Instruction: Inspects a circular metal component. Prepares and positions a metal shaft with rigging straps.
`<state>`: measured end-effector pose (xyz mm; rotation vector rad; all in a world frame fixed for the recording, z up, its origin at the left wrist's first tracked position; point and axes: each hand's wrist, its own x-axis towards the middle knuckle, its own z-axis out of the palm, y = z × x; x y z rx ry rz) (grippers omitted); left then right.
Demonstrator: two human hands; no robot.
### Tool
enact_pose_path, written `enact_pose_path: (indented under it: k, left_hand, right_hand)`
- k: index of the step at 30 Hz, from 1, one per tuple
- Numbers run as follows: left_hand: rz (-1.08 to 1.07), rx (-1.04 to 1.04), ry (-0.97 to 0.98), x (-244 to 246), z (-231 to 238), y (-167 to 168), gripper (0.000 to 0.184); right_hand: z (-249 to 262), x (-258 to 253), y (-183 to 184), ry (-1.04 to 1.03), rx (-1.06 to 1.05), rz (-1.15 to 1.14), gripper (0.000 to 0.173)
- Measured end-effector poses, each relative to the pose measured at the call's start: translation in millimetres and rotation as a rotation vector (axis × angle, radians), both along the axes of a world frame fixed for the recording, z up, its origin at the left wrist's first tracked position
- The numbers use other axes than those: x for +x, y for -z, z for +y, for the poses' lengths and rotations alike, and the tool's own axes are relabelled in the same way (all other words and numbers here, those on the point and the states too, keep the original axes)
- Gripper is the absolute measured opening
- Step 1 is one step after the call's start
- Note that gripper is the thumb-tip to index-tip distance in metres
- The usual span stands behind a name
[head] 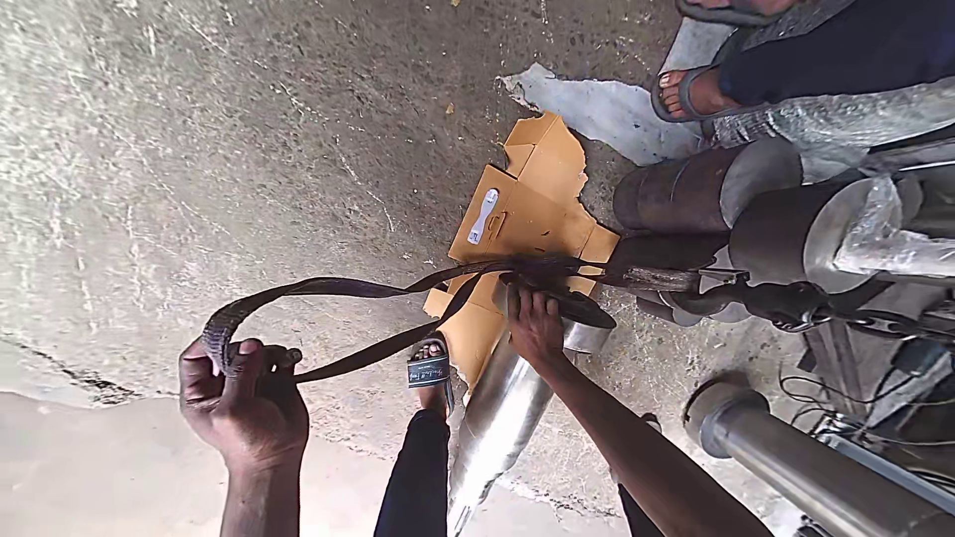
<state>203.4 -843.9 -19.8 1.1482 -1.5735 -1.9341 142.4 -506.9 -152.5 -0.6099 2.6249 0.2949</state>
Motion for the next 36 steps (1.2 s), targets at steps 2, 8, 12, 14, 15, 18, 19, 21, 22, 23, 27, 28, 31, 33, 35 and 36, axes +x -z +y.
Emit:
enact_pose_path:
  k: [2,8,12,14,15,18,19,21,22,23,27,28,31,33,35,36]
  left_hand:
    - [0.003,0.025,-0.005,-5,-1,-5,0.016]
    - [0.03,0.021,-0.008,-1,21,-41,0.023]
    - [0.095,0.009,0.081,2,59,-60,0.017]
    - [0.118,-0.022,0.103,8,87,-64,0.013]
    - [0.118,-0.043,0.103,10,103,-64,0.013]
    - [0.118,-0.105,0.062,15,147,-58,0.016]
    - [0.125,-0.127,0.049,13,157,-58,0.017]
    - [0.129,-0.192,0.048,0,170,-66,0.021]
    - [0.132,-0.228,0.063,-9,174,-73,0.023]
    - [0.147,-0.265,0.091,-19,177,-79,0.024]
    - [0.301,-0.43,0.214,-82,180,-110,0.031]
    - [0.342,-0.475,0.237,-97,181,-125,0.036]
    - [0.477,-0.548,0.266,-137,188,-174,0.047]
    - [0.534,-0.527,0.231,-153,193,-203,0.04]
    - [0.566,-0.562,0.234,-158,191,-222,0.032]
    - [0.561,-0.606,0.251,-154,190,-227,0.031]
  right_hand:
    - [-18,-8,5,0.008,0.025,-0.02,0.078]
    - [-51,-7,20,0.057,0.026,0.062,0.047]
    - [-59,-10,15,0.137,-0.128,0.069,0.048]
    - [-57,-11,-12,0.14,-0.239,-0.045,0.063]
    - [-46,-9,-32,0.176,-0.311,-0.079,0.061]
    - [31,7,-83,0.587,-0.653,-0.017,0.036]
    - [66,12,-92,0.8,-0.721,0.006,0.033]
    - [133,15,-99,1.239,-0.824,0.114,0.045]
    - [162,11,-101,1.369,-0.87,0.195,0.057]
    - [188,2,-104,1.399,-0.946,0.267,0.069]
    - [212,-67,-109,1.109,-1.274,0.303,0.076]
    - [212,-75,-105,1.093,-1.301,0.283,0.067]
    - [207,-92,-96,1.22,-1.275,0.321,0.057]
    - [202,-98,-98,1.323,-1.353,0.347,0.06]
    - [201,-102,-106,1.402,-1.485,0.347,0.055]
    - [203,-103,-111,1.414,-1.535,0.327,0.051]
